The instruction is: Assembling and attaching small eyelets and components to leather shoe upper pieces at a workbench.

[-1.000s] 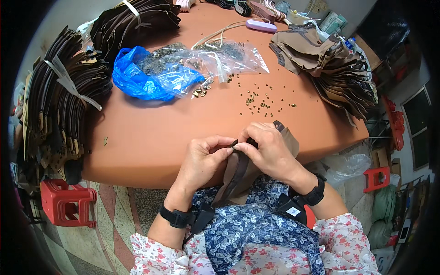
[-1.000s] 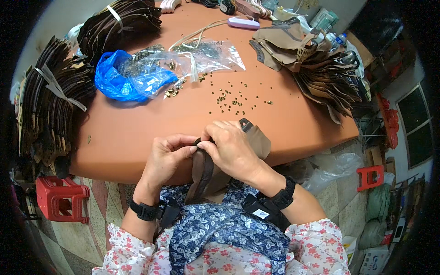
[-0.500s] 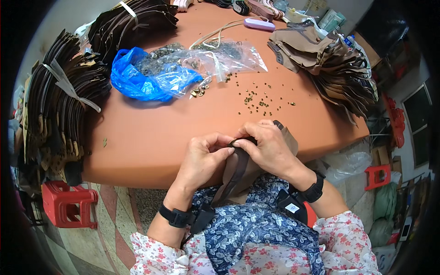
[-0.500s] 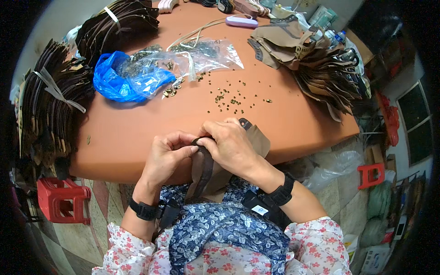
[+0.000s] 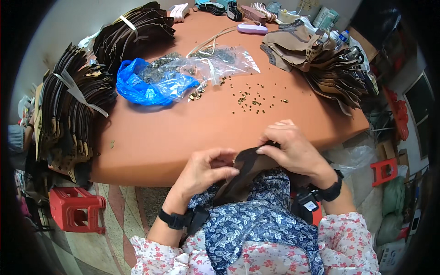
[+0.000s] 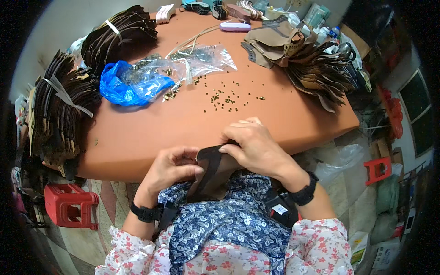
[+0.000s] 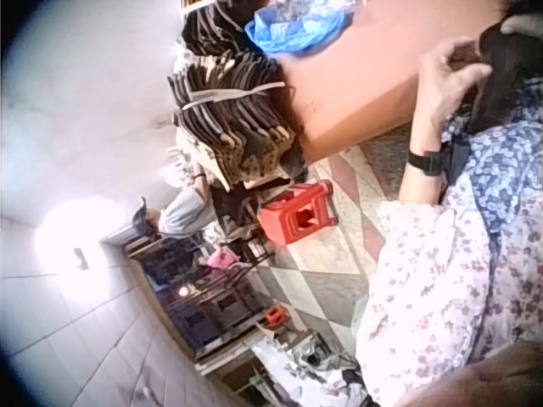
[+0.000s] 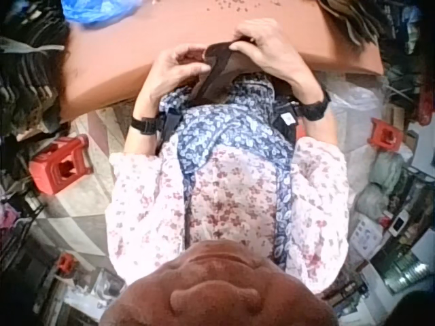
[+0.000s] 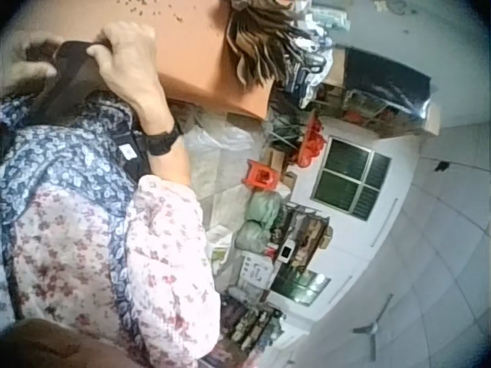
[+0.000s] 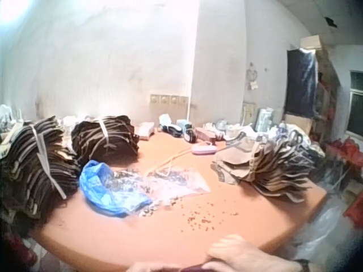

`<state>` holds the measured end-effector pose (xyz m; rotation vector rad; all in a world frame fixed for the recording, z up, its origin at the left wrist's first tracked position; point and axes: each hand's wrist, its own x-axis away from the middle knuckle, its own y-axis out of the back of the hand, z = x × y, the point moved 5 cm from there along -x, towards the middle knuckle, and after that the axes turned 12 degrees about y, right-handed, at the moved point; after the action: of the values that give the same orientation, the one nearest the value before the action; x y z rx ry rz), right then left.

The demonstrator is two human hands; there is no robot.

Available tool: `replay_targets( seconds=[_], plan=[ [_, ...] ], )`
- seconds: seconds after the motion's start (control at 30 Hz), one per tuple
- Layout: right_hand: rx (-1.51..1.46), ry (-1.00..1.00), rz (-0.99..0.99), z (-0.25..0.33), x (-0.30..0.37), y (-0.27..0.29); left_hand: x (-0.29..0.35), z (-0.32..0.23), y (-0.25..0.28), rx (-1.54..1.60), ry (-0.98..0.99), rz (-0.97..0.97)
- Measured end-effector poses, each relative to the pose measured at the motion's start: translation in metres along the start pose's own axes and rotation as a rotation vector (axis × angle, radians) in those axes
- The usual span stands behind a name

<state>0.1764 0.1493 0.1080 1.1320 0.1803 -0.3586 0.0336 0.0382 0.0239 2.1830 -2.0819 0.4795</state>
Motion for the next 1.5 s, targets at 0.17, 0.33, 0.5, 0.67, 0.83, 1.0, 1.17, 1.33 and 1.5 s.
replay_targets(
  seconds=[0.17, 0.33, 0.5, 0.67, 0.83, 1.0, 1.17, 1.33, 1.5],
  plan=[
    [-0.138, 0.014, -0.039, 0.028, 0.009, 0.045, 0.029, -0.004, -0.019, -0.242, -0.007, 0.031],
    [-0.211, 0.098, -0.215, 0.053, 0.010, 0.078, 0.054, -0.056, -0.033, -0.615, -0.316, -0.212],
    [-0.031, 0.315, -0.414, 0.065, 0.007, 0.093, 0.089, -0.112, -0.024, -0.981, -0.614, -0.601],
    [0.220, 0.450, -0.493, 0.042, 0.011, 0.053, 0.077, -0.116, -0.007, -1.418, -0.824, -0.914],
    [0.315, 0.463, -0.482, 0.027, 0.021, -0.020, 0.064, -0.066, 0.022, -1.545, -0.827, -0.952],
    [0.126, 0.451, -0.345, 0.042, 0.024, -0.018, 0.073, -0.072, 0.023, -1.516, -0.897, -0.885],
    [-0.154, 0.169, -0.506, 0.007, 0.012, 0.007, 0.083, -0.082, 0.001, -1.483, -1.013, -0.730],
    [-1.125, -0.306, -0.231, -0.015, 0.000, -0.015, 0.074, -0.083, -0.025, -1.351, -1.097, -0.532],
    [-1.296, -0.417, -0.304, -0.012, 0.030, -0.013, 0.061, -0.069, -0.029, -1.302, -1.053, -0.564]
  ],
)
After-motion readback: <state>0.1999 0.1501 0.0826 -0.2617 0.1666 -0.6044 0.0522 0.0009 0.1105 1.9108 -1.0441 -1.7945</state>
